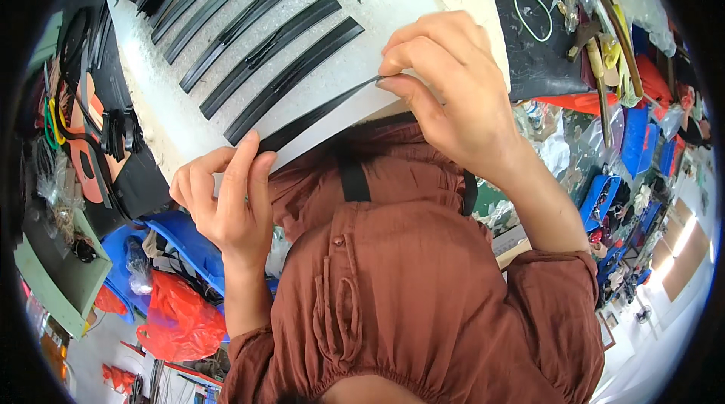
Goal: The recorder is applying a liquid adhesive to small black leather or synthetic straps on a workbench.
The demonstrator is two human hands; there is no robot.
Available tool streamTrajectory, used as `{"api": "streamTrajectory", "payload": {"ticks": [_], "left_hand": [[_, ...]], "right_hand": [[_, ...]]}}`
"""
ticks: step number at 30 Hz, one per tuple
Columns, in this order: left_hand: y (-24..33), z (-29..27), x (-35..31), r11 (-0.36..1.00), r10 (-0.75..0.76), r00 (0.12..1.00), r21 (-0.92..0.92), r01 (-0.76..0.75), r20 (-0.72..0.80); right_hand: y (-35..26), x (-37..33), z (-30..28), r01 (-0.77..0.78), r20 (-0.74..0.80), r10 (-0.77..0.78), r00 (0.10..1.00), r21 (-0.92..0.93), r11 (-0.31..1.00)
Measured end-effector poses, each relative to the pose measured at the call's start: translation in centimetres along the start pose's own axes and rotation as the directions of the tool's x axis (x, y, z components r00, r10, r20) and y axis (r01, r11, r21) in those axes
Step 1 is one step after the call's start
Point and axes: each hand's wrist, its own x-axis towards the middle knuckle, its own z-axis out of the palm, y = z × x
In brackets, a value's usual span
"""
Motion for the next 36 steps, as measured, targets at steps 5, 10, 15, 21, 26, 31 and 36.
{"api": "streamTrajectory", "payload": {"ticks": [5, 10, 15, 21, 26, 31, 36], "left_hand": [[1.2, -0.4, 0.6, 0.974, -0.083, 0.996, -0.21, 0.087, 0.027], [3.5, 1.9, 1.2, 0.899, -0.158, 0.967, -0.434, 0.057, -0.2], [3.2, 2.7, 1.6, 0.926, -0.034, 0.987, -0.376, -0.027, -0.154], [1.8, 3.0, 1.3, 0.934, 0.08, 0.988, -0.335, -0.12, -0.132], [1.7, 2.9, 1.4, 0.933, 0.092, 0.988, -0.336, -0.128, -0.121], [1.7, 3.0, 1.4, 0.935, 0.088, 0.989, -0.333, -0.123, -0.119], [1.7, 2.9, 1.3, 0.942, 0.107, 0.989, -0.306, -0.134, -0.105]], "right_hand": [[-1.7, -0.1, -0.9, -0.238, 0.075, 0.23, 0.97, 0.136, 0.962], [-3.5, 0.8, 0.4, 0.053, -0.004, -0.053, 0.999, -0.104, 0.993], [-1.6, -0.4, 2.0, 0.218, -0.065, -0.216, 0.974, 0.029, 0.976], [-0.5, -1.4, 2.1, 0.256, 0.032, -0.259, 0.965, 0.059, 0.965], [-0.5, -1.6, 2.3, 0.288, 0.06, -0.289, 0.956, 0.021, 0.957], [-0.7, -1.6, 2.3, 0.323, 0.098, -0.318, 0.943, -0.036, 0.946], [-0.7, -1.5, 2.3, 0.373, 0.112, -0.363, 0.925, -0.09, 0.923]]}}
